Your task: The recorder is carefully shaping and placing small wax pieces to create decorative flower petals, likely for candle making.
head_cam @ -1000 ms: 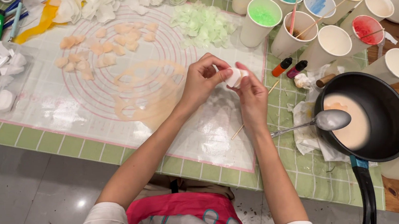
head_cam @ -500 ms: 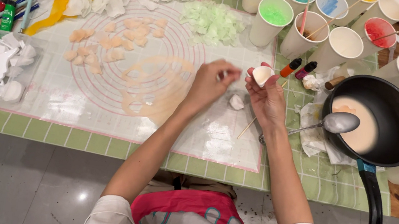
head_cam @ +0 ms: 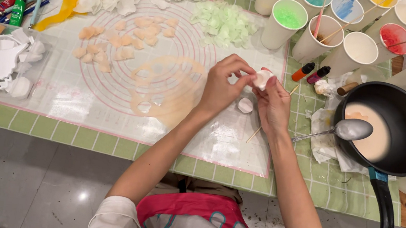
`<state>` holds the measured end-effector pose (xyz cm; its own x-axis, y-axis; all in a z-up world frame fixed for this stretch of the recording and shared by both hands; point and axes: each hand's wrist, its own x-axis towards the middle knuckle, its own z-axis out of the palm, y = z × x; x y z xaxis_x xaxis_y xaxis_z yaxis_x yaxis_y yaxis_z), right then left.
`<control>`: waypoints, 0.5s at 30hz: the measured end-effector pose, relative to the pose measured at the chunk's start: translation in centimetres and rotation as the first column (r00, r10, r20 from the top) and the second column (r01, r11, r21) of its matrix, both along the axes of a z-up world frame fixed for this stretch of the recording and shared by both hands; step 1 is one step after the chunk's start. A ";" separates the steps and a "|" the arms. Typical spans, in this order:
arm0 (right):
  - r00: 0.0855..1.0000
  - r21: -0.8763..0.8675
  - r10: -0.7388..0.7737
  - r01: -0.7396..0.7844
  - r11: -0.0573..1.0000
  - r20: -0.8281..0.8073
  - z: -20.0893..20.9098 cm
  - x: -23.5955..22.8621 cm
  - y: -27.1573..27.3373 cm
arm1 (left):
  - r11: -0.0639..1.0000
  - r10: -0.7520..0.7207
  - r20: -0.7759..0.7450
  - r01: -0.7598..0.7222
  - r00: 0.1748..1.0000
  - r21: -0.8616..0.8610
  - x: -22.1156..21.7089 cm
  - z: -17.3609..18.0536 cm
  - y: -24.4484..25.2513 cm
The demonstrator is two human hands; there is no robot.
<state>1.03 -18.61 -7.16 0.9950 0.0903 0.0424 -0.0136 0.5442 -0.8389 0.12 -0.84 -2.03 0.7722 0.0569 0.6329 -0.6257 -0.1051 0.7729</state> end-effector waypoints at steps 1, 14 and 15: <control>1.000 0.000 0.001 -0.001 1.000 0.000 1.5 -0.4 0.5 | 1.000 0.001 0.000 -0.001 1.000 0.000 0.5 -0.2 0.3; 0.791 -0.687 0.028 0.512 0.516 0.611 5.6 -3.7 3.1 | 0.992 -0.079 -0.458 0.023 0.885 -0.126 1.9 -2.0 1.6; 0.744 -0.671 0.071 0.550 0.497 0.664 5.7 -3.8 3.2 | 0.992 -0.086 -0.463 0.030 0.882 -0.126 1.7 -1.8 1.6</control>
<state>-2.78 -15.45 -1.49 0.7744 0.1527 0.6140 0.6064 -0.4559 -0.6515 1.81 0.76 -3.81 0.9804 0.0516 0.1902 -0.1916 0.0244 0.9812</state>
